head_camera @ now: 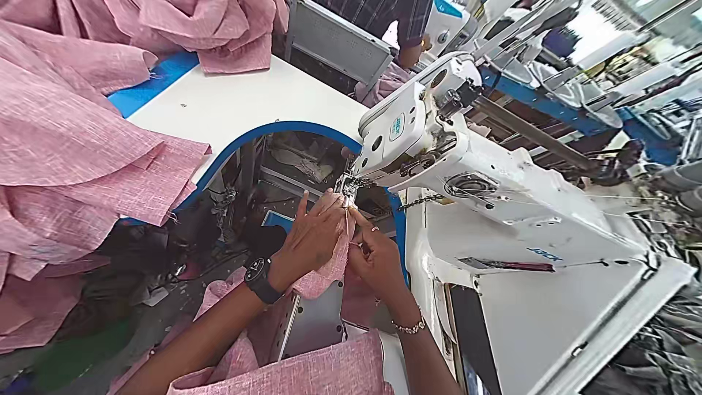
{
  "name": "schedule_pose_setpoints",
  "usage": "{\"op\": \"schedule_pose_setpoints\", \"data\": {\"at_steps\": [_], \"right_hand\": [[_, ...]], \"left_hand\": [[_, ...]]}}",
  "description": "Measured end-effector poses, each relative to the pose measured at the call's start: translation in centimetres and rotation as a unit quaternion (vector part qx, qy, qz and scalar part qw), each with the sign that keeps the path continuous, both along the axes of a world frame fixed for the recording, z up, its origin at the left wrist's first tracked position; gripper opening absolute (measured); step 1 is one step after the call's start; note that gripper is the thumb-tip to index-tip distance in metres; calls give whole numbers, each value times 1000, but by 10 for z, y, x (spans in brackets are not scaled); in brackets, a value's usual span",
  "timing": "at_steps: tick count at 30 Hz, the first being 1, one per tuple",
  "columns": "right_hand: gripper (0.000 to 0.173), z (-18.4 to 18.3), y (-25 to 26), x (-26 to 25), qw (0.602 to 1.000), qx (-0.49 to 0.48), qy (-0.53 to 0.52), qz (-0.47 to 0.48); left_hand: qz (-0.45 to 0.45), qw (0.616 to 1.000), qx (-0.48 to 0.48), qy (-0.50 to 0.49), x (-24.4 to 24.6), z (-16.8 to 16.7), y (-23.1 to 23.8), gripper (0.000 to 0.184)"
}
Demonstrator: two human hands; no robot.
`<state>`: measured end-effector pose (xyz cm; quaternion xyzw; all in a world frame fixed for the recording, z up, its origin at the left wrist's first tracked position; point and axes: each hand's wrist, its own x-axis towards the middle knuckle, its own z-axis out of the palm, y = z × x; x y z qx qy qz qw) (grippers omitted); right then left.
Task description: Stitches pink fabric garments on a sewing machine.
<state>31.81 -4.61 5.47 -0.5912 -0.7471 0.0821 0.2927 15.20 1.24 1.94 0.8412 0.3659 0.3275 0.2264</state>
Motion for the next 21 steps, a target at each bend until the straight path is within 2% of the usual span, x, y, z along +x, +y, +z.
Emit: {"op": "schedule_pose_setpoints", "data": {"at_steps": [2,4,6,8,9,11,14,15,19,21], "right_hand": [[18,3,-3,0,998,25,-51,7],[18,5,-4,-3,996,37,-76,0],[23,2,-1,-7,1000,-6,14,-7],[17,-5,7,-12,979,-79,186,5],[18,-8,13,-15,968,-91,233,10],[20,-11,17,-24,973,-72,217,-27],[19,-11,14,-35,991,37,95,-87],[17,-11,11,-37,988,46,110,-99],[14,-6,12,-30,944,-51,310,-101],[13,-5,14,-25,934,-86,334,-97]], "left_hand": [[9,999,41,10,1,0,-2,37],[7,999,40,0,1,-1,-7,36],[-12,999,7,-44,0,-1,-8,37],[-20,995,-29,-98,-2,1,-9,40],[-17,992,-37,-121,-2,1,-7,43],[-19,989,-39,-141,0,-1,-8,38],[-36,990,-49,-126,0,1,-5,37],[-34,991,-50,-123,0,1,-5,36],[-17,991,-49,-127,7,1,-6,34],[-15,991,-58,-119,8,2,-5,33]]}}
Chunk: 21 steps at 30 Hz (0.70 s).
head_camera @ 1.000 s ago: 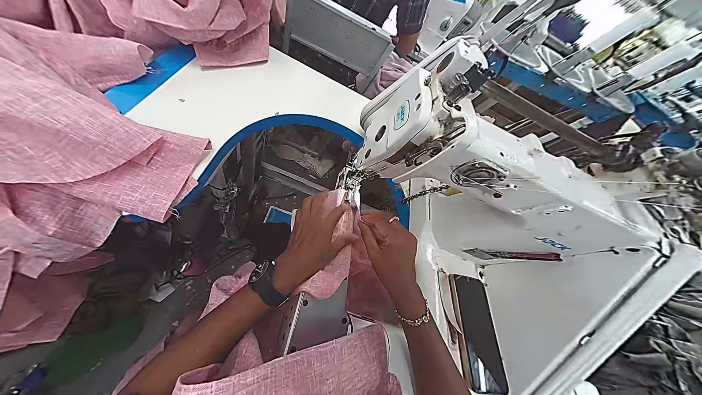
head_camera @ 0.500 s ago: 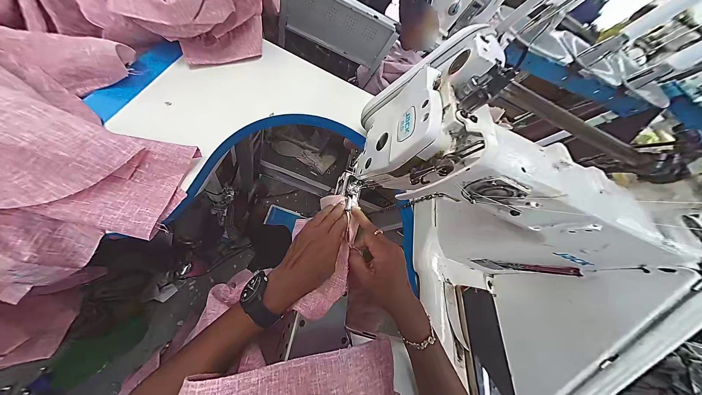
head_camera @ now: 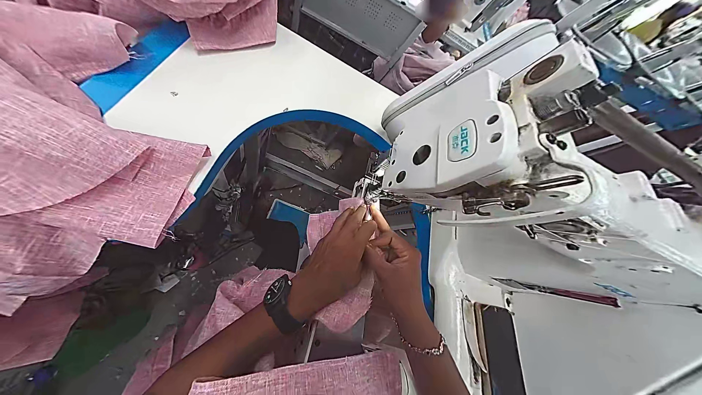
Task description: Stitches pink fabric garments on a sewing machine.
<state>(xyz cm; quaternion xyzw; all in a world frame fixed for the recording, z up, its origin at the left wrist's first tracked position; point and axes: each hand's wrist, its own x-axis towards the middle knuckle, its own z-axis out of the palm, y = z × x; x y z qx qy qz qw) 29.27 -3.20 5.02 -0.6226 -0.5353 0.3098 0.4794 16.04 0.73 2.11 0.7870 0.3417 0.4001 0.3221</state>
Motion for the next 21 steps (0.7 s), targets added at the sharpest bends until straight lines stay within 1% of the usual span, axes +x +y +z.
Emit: {"op": "schedule_pose_setpoints", "data": {"at_steps": [3,5,8,11,12,14,15,16,17,18,19,20,21], "right_hand": [[12,-1,3,-3,999,24,-35,-8],[15,-1,3,-7,991,44,-128,-17],[19,-3,0,-21,950,89,-295,-56],[21,-3,8,-27,911,134,-377,-103],[21,-1,8,-26,899,136,-401,-108],[21,12,-11,-22,891,90,-434,-98],[21,23,-30,-19,887,46,-451,-87],[21,33,-52,-14,883,-4,-464,-75],[23,37,-74,-6,883,-57,-462,-59],[24,33,-96,6,891,-114,-437,-35],[26,26,-113,25,903,-167,-397,-2],[26,18,-124,46,916,-195,-348,42],[25,12,-131,58,928,-173,-317,94]], "left_hand": [[2,1000,7,-1,0,1,2,34],[7,1000,11,-9,1,1,3,34],[9,1000,-16,-19,3,0,6,30],[32,999,-2,-38,12,-2,19,20],[37,999,1,-40,14,-3,21,19],[43,998,-24,-43,11,0,16,26],[36,996,-77,-35,1,10,8,32],[6,988,-156,-12,-15,24,-2,40],[-36,974,-223,22,-32,36,-12,46],[-87,955,-276,65,-48,47,-22,50],[-126,941,-298,103,-58,54,-33,47],[-146,942,-280,117,-64,55,-45,37],[-135,956,-237,103,-67,50,-57,28]]}}
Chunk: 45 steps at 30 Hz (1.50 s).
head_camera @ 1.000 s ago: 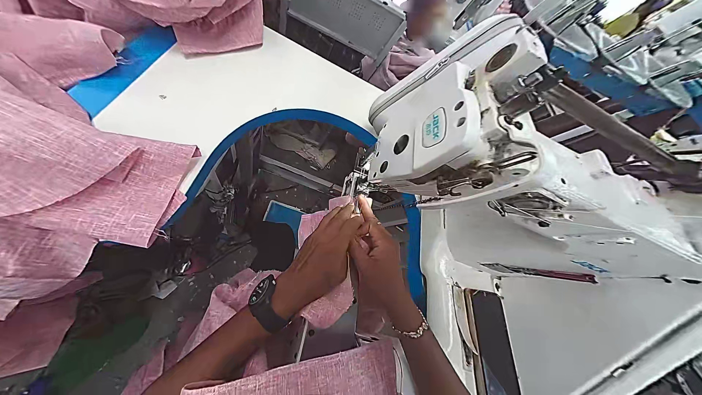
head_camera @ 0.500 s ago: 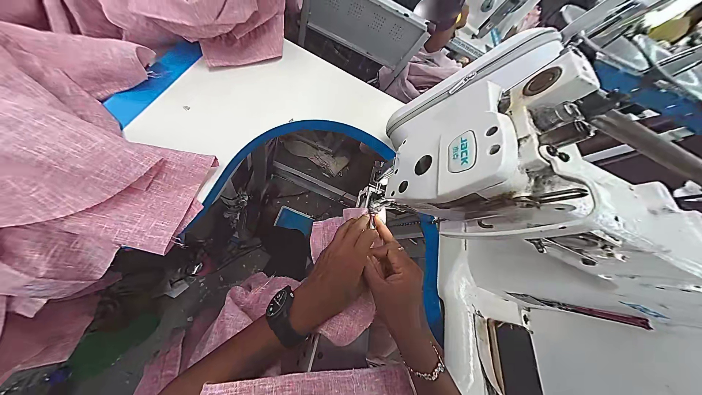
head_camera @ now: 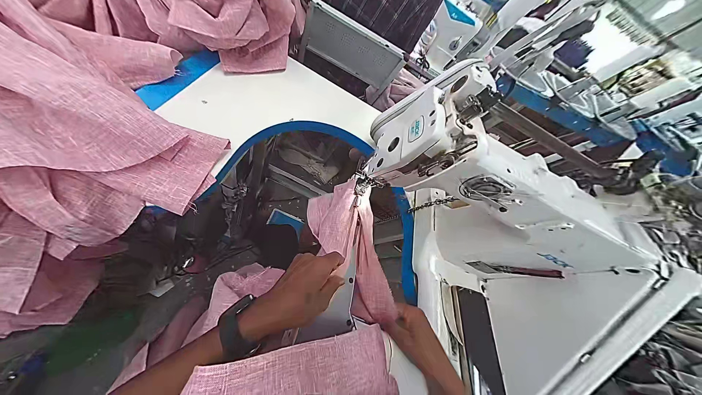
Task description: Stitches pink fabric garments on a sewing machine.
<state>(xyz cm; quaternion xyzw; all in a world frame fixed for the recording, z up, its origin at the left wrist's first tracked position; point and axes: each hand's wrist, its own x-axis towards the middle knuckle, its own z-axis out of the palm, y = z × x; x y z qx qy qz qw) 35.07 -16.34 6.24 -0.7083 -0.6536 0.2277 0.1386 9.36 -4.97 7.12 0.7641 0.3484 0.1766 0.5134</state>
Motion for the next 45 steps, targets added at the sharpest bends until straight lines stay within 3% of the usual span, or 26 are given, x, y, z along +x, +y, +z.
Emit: {"op": "schedule_pose_setpoints", "data": {"at_steps": [2,4,7,10,12,17,21,26,30,32,34,36,37,39,42,45], "right_hand": [[29,25,8,-21,988,91,-24,123],[23,55,6,-83,970,106,-125,179],[21,65,15,-127,968,-84,-194,134],[33,97,27,-121,958,-96,-243,116],[31,111,38,-124,951,-129,-248,135],[29,101,53,-113,940,-188,-243,150],[37,107,68,-102,941,-158,-243,174],[29,93,73,-95,945,-167,-214,180],[30,90,76,-81,948,-157,-207,183],[28,87,74,-79,953,-156,-206,159],[29,88,76,-82,952,-172,-214,136],[28,86,72,-75,957,-154,-197,150],[28,83,69,-71,960,-150,-178,155],[29,76,69,-64,965,-141,-150,162],[29,72,67,-65,966,-111,-154,173],[29,64,58,-62,969,-43,-119,210]], "left_hand": [[75,988,121,-65,7,-18,-9,24],[129,967,194,-99,22,-33,-12,24],[147,965,198,-85,30,-34,3,25],[94,987,120,-52,13,-21,0,26],[107,976,158,-101,9,-31,-10,29],[189,924,261,-206,32,-62,-3,29],[187,943,245,-122,30,-42,1,25],[91,978,163,-94,0,-28,-25,28],[180,918,306,-177,22,-46,-12,25],[187,908,329,-181,31,-52,-3,22],[157,949,251,-106,27,-36,-2,23],[50,996,74,15,7,-3,-7,32],[8,998,24,49,-1,7,-11,34],[28,993,111,9,-10,-5,-21,26],[130,947,268,-117,0,-39,-15,25],[87,955,263,-109,7,-39,3,28]]}}
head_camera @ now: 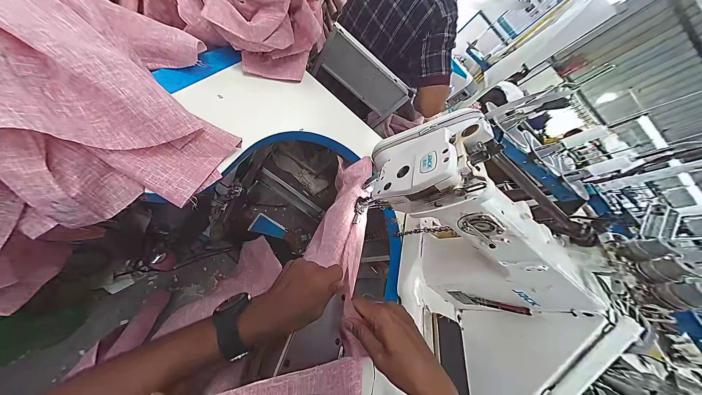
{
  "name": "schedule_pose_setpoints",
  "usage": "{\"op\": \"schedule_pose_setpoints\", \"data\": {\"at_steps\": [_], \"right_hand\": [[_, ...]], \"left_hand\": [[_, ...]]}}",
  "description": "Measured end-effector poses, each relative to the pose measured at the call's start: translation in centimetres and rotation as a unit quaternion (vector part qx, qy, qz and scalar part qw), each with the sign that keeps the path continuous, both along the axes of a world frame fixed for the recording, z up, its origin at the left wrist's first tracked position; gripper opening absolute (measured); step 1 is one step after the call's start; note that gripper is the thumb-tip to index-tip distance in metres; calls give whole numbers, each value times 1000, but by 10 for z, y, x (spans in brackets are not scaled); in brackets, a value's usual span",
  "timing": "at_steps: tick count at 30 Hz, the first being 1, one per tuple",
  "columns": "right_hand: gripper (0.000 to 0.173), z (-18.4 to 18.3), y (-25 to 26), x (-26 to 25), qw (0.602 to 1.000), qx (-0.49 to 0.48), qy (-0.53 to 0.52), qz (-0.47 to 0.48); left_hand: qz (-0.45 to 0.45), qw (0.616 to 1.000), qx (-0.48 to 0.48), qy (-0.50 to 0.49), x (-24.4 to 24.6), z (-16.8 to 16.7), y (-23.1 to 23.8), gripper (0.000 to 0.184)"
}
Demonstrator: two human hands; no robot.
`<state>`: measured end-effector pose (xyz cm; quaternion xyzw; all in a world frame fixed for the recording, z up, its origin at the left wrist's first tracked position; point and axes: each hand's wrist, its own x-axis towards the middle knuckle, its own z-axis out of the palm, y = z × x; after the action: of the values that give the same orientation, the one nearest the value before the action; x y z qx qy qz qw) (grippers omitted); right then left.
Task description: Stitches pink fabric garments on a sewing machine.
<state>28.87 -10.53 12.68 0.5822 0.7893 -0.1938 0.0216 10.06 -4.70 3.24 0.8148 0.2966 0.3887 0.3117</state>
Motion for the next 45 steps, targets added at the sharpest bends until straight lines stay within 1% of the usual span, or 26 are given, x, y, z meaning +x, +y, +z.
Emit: {"op": "schedule_pose_setpoints", "data": {"at_steps": [2,3,5,6,8,10,11,14,17,18,20,21,23,25,27,28,29,30,33,36,38,39,41,43,44,45], "right_hand": [[27,-3,-8,0,999,34,10,-27],[26,-4,-9,-6,996,74,1,-45],[20,0,-15,-30,981,171,-44,-84],[17,0,-18,-44,970,208,-73,-104],[18,-5,-19,-68,948,262,-124,-133],[24,-21,-14,-80,926,302,-177,-141],[26,-27,-12,-81,917,315,-203,-139],[27,-33,2,-80,901,338,-236,-136],[26,-37,19,-75,895,348,-228,-161],[26,-33,19,-74,903,326,-216,-175],[20,-12,11,-74,933,227,-196,-198],[16,-1,7,-75,944,183,-191,-197],[14,5,4,-79,956,148,-197,-158],[11,-2,12,-82,953,167,-222,-121],[7,-3,24,-80,953,166,-233,-102],[6,-3,28,-78,952,164,-241,-96],[5,-3,32,-77,951,155,-250,-96],[6,-3,36,-77,951,142,-257,-101],[11,-9,47,-73,952,111,-247,-142],[18,-12,54,-62,958,66,-185,-207],[21,-2,32,-49,958,18,-165,-232],[23,3,16,-40,959,-8,-160,-234],[23,3,-12,-17,961,-58,-145,-229],[23,-7,-28,4,972,-40,-110,-206],[21,-5,-36,6,979,-9,-99,-181],[18,3,-37,-1,984,44,-97,-140]], "left_hand": [[-74,991,-90,68,-6,20,15,30],[-105,980,-136,103,-11,31,22,30],[-106,971,-177,121,-13,38,16,27],[-69,979,-158,106,-9,32,5,25],[56,997,-42,32,5,7,-13,21],[140,988,64,-27,16,-13,-18,20],[157,983,83,-45,21,-18,-19,20],[171,979,79,-73,33,-24,-9,21],[152,986,10,-62,37,-15,2,19],[140,989,-18,-46,34,-10,2,19],[92,993,-67,-20,23,0,-3,27],[43,994,-100,-14,15,2,-4,28],[-90,977,-189,-26,2,3,10,21],[-207,939,-262,-82,0,-7,41,25],[-292,870,-346,-194,8,-27,64,27],[-322,836,-379,-234,11,-33,70,26],[-333,819,-393,-255,14,-36,74,23],[-330,815,-394,-268,17,-38,76,22],[-287,822,-395,-293,29,-37,79,24],[-197,845,-402,-293,32,-27,72,14],[-157,881,-398,-201,12,-13,58,36],[-124,905,-379,-146,-3,-13,52,36],[-76,943,-315,-77,-38,-34,50,22],[-54,960,-270,-54,-66,-49,64,24],[-49,968,-238,-62,-67,-44,57,25],[-43,981,-175,-78,-58,-28,47,25]]}}
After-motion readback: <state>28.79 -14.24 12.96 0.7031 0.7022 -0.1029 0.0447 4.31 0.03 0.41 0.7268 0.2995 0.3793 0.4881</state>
